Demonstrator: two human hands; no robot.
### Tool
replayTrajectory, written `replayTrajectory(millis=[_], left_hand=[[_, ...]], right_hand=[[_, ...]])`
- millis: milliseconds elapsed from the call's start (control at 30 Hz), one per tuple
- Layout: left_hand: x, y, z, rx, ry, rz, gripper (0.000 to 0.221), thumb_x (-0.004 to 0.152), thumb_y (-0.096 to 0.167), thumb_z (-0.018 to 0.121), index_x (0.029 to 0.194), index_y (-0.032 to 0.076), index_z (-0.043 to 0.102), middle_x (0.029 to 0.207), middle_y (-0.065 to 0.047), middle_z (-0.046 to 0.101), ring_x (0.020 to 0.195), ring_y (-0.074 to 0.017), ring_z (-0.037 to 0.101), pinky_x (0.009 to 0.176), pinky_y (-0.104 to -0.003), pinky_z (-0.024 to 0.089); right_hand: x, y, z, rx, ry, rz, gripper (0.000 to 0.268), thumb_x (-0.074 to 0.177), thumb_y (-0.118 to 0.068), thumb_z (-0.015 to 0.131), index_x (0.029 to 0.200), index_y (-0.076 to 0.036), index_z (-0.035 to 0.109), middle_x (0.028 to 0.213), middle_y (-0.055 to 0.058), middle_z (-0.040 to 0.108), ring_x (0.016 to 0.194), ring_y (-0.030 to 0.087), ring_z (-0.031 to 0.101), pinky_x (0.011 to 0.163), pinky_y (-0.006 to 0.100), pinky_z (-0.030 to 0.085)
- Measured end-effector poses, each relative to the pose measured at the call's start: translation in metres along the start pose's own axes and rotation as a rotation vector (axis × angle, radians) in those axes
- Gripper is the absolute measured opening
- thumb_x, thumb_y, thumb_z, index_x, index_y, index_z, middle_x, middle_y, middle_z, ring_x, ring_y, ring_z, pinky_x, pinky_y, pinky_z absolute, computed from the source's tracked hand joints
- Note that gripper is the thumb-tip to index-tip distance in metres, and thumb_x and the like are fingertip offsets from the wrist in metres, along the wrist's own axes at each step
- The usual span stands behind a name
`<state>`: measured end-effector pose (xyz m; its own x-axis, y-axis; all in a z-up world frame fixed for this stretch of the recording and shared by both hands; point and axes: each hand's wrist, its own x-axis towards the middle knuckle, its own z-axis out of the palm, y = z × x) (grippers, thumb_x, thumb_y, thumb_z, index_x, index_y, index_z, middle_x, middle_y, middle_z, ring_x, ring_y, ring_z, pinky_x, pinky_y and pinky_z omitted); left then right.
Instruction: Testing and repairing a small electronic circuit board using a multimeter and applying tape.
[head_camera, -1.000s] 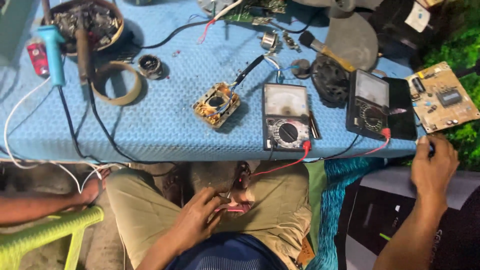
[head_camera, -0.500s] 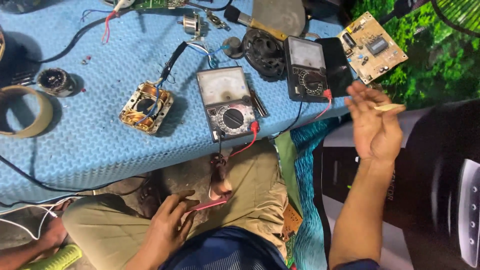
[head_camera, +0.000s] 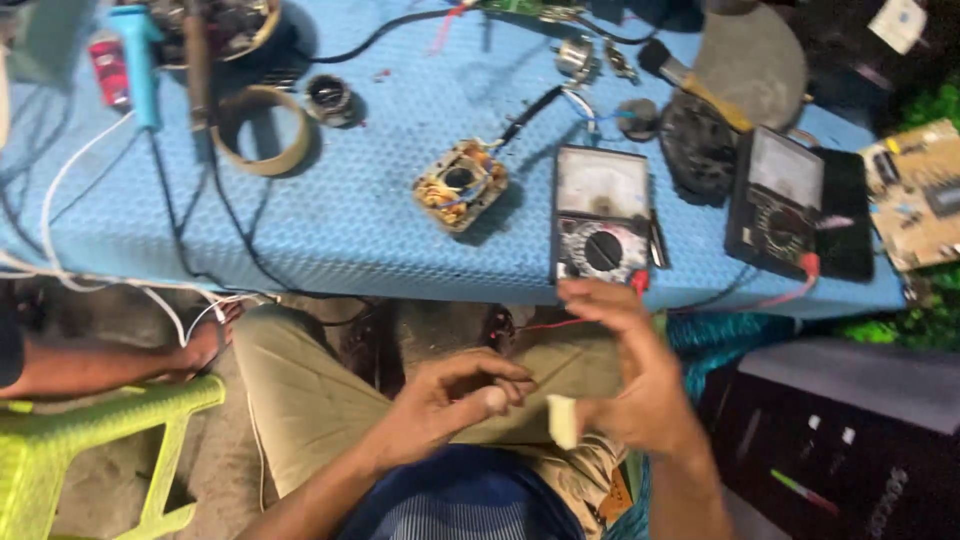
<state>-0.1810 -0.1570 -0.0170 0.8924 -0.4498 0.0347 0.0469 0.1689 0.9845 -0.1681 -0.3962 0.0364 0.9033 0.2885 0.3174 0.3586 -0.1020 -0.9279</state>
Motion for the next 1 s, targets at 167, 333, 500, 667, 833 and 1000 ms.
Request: replayTrajectory(millis=[167,333,500,667,833,1000], left_hand=[[-0.007,0.002,0.004,-0.283,-0.098,-0.174,0.032,0.097,0.024,0.071,0.122,0.004,0.074,0.102,-0.001,0.071,0.091,-0.0068,0.063,0.082,-0.022,0.05],[-0.021,-0.006,-0.006,-0.392,-0.027,-0.168,0.017,0.096,0.015,0.075,0.106,0.001,0.076,0.091,-0.003,0.07,0.075,-0.0063,0.06,0.067,-0.022,0.047],[-0.027,-0.002,-0.013,-0.384,0.021,-0.141,0.01,0.092,0.01,0.078,0.099,0.003,0.076,0.095,-0.006,0.073,0.077,-0.0093,0.066,0.068,-0.023,0.053],[-0.029,0.014,-0.021,-0.048,0.19,0.061,0.005,0.093,0.01,0.075,0.091,0.006,0.077,0.089,-0.007,0.073,0.079,-0.013,0.066,0.068,-0.025,0.051],[-0.013,0.04,-0.04,0.32,0.358,0.392,0.006,0.095,0.011,0.072,0.094,0.005,0.072,0.088,-0.008,0.073,0.08,-0.0177,0.069,0.075,-0.029,0.054],[0.003,0.046,-0.044,0.56,0.353,0.597,0.008,0.097,0.005,0.071,0.103,0.001,0.07,0.095,-0.011,0.074,0.082,-0.0252,0.07,0.078,-0.037,0.055]], right_hand=[[0.011,0.002,0.037,-0.224,-0.057,-0.05,0.077,0.076,-0.047,0.083,0.137,-0.006,0.057,0.145,0.02,0.055,0.141,0.033,0.056,0.119,0.046,0.049],[0.016,0.005,0.048,-0.205,-0.11,-0.068,0.084,0.07,-0.05,0.084,0.137,-0.005,0.056,0.145,0.02,0.055,0.14,0.033,0.056,0.12,0.046,0.048],[0.017,0.005,0.054,-0.216,-0.13,-0.021,0.082,0.07,-0.05,0.084,0.135,-0.007,0.058,0.145,0.019,0.056,0.14,0.032,0.057,0.119,0.046,0.047],[0.019,0.008,0.054,-0.207,-0.125,-0.07,0.078,0.067,-0.033,0.093,0.133,-0.009,0.058,0.143,0.018,0.059,0.137,0.031,0.06,0.12,0.044,0.049],[0.028,-0.011,0.051,-0.109,-0.097,-0.046,0.041,0.09,-0.015,0.074,0.126,-0.003,0.061,0.134,0.021,0.062,0.131,0.033,0.063,0.114,0.042,0.053],[0.044,-0.024,0.066,-0.304,-0.042,-0.14,0.046,0.082,-0.026,0.082,0.116,0.001,0.068,0.117,0.016,0.072,0.112,0.028,0.071,0.101,0.037,0.058]])
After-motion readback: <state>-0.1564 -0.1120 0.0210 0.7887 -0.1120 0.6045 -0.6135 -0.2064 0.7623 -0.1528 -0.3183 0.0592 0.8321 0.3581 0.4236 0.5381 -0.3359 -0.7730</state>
